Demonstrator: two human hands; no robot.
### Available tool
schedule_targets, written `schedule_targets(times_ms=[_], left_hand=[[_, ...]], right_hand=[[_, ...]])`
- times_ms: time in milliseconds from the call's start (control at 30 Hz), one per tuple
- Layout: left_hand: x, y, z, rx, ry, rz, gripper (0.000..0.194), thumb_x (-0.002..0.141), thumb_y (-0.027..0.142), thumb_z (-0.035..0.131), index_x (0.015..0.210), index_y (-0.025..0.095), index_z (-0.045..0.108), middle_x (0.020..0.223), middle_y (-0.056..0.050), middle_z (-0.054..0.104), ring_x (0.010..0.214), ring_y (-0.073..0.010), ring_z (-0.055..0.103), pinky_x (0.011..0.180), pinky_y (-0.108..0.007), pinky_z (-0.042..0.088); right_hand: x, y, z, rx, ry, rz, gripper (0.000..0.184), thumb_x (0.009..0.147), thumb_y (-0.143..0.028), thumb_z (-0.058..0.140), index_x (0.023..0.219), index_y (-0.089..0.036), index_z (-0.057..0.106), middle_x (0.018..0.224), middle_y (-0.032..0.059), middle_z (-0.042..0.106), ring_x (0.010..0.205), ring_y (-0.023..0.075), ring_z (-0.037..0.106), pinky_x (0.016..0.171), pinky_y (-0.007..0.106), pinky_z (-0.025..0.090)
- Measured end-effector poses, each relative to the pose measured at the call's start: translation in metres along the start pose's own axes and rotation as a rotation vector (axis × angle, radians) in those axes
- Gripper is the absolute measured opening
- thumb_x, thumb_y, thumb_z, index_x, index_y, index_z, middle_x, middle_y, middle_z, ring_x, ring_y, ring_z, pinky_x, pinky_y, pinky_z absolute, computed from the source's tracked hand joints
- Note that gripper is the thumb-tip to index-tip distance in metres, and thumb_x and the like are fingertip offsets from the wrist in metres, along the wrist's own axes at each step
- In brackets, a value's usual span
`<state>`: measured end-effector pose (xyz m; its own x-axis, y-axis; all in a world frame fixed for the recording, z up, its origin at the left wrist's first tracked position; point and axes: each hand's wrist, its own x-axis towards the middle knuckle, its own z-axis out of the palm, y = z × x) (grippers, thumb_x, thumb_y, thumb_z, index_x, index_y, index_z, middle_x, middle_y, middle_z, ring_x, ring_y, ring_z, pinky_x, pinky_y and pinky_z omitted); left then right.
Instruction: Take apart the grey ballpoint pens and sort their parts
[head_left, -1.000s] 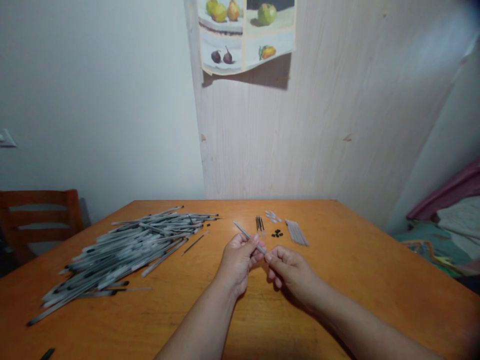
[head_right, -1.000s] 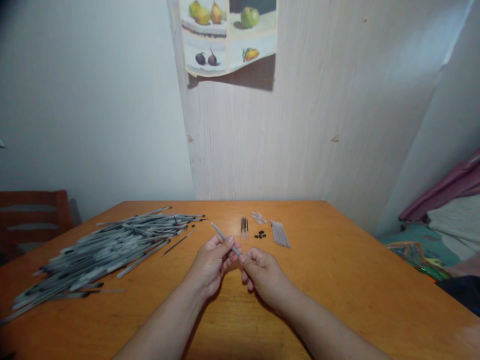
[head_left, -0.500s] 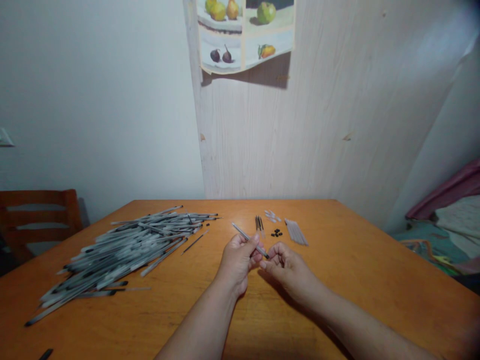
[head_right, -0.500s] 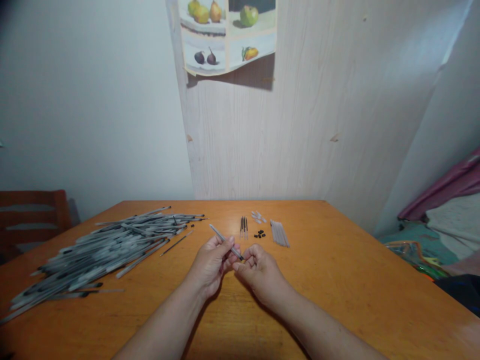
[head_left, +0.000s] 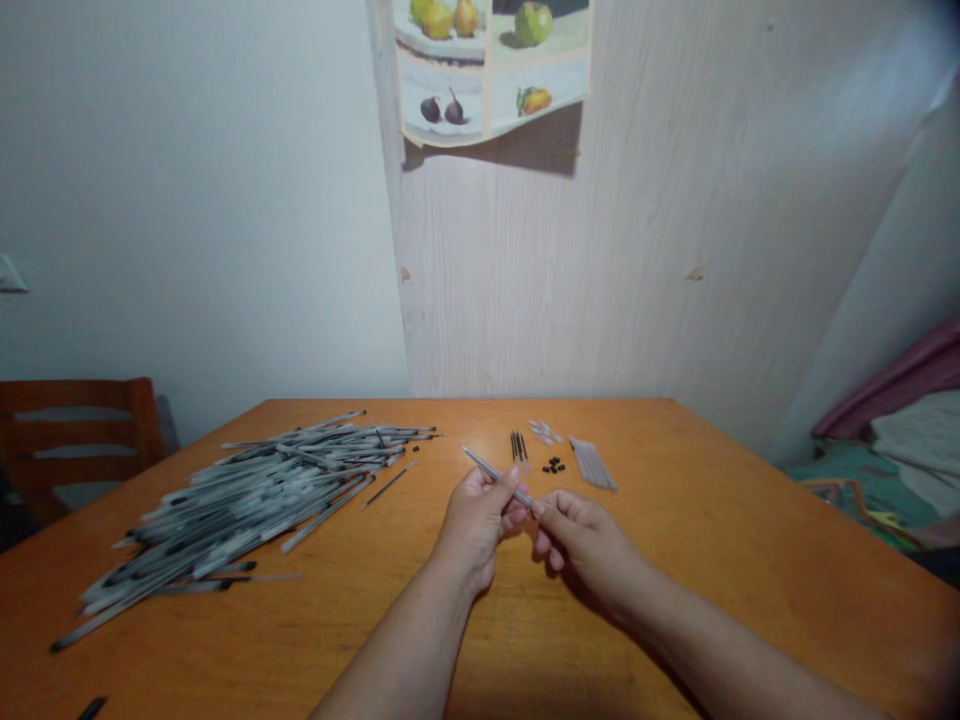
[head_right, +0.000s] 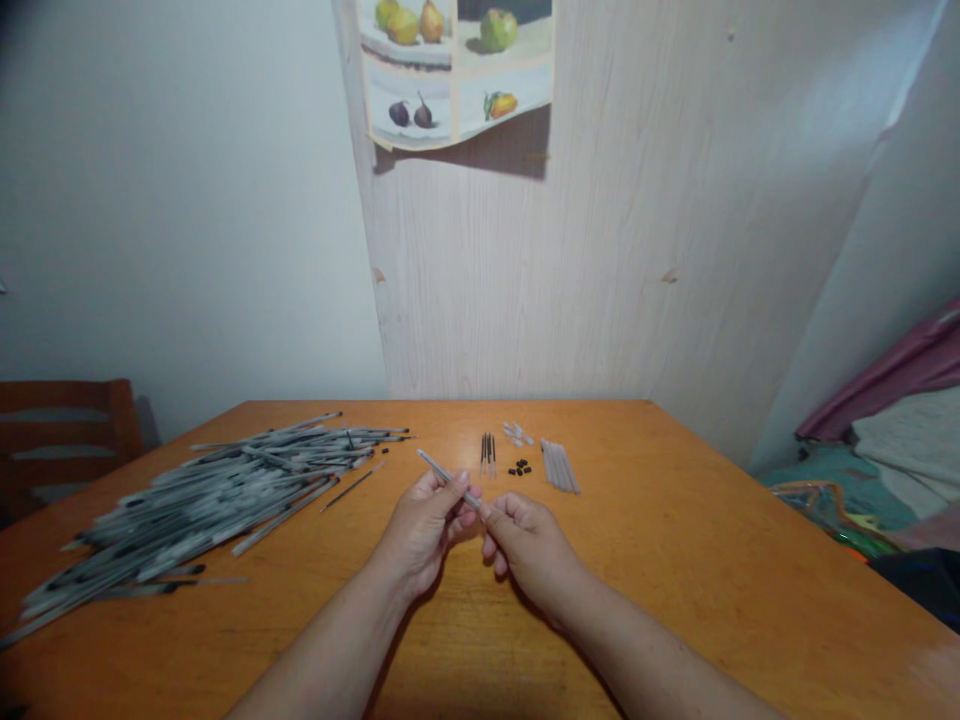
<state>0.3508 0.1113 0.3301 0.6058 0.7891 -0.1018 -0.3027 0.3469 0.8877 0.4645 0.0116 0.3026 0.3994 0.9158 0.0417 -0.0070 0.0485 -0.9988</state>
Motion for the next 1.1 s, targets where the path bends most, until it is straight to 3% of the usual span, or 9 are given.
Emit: schedule_targets(times_ms=[200,433,667,867,1000,1100], left_hand=[[-0.0034,0.0035,0.0001,0.015,-0.084,0.008,0.031,0.085,0.038,0.074,0.105,0.018,0.063,0.098,-0.009,0.073,0.071,-0.0106,0.066,0.064,-0.02,0.053],[0.0003,-0.0018,-0.0023,0.062,-0.038,0.052,0.033,0.079,0.043,0.078,0.085,0.016,0.06,0.079,-0.004,0.069,0.061,-0.0063,0.058,0.058,-0.015,0.045],[0.0027,-0.0057,-0.0032,0.096,-0.019,0.049,0.042,0.074,0.049,0.081,0.084,0.017,0.056,0.068,-0.001,0.064,0.055,-0.0069,0.055,0.054,-0.016,0.043],[0.0024,-0.0057,-0.0021,0.095,-0.008,0.06,0.044,0.073,0.051,0.081,0.086,0.017,0.055,0.068,-0.001,0.064,0.056,-0.0076,0.055,0.053,-0.017,0.044],[0.0024,-0.0045,-0.0022,0.094,0.009,0.068,0.044,0.073,0.051,0.08,0.086,0.017,0.055,0.068,-0.001,0.064,0.056,-0.0074,0.056,0.053,-0.016,0.043],[0.0028,-0.0045,-0.0027,0.117,0.014,0.068,0.042,0.077,0.05,0.078,0.086,0.016,0.056,0.068,-0.001,0.064,0.057,-0.0077,0.057,0.052,-0.016,0.042]], right_hand=[[0.0011,-0.0004,-0.0023,0.062,-0.012,-0.008,0.041,0.088,-0.059,0.065,0.081,-0.019,0.057,0.06,-0.0022,0.062,0.045,0.0079,0.044,0.047,0.023,0.033],[0.0018,-0.0023,0.0011,-0.05,0.025,-0.025,0.04,0.083,-0.058,0.068,0.08,-0.021,0.054,0.059,-0.0035,0.059,0.045,0.0089,0.046,0.046,0.024,0.033],[0.0034,0.0026,0.0047,0.031,0.007,-0.066,0.035,0.081,-0.051,0.07,0.08,-0.023,0.048,0.052,-0.0091,0.048,0.044,0.0082,0.037,0.046,0.023,0.026],[0.0026,0.0009,0.0068,0.008,0.046,-0.078,0.043,0.074,-0.051,0.079,0.081,-0.023,0.046,0.055,-0.0105,0.046,0.046,0.0068,0.035,0.046,0.022,0.023],[-0.0011,-0.0024,0.0037,-0.087,0.001,-0.03,0.044,0.088,-0.064,0.059,0.079,-0.021,0.052,0.053,-0.0053,0.054,0.044,0.0089,0.043,0.047,0.024,0.028],[-0.0025,-0.0027,0.0002,-0.164,-0.007,0.002,0.057,0.096,-0.066,0.042,0.069,-0.019,0.057,0.046,-0.0018,0.054,0.042,0.0091,0.043,0.049,0.025,0.03]])
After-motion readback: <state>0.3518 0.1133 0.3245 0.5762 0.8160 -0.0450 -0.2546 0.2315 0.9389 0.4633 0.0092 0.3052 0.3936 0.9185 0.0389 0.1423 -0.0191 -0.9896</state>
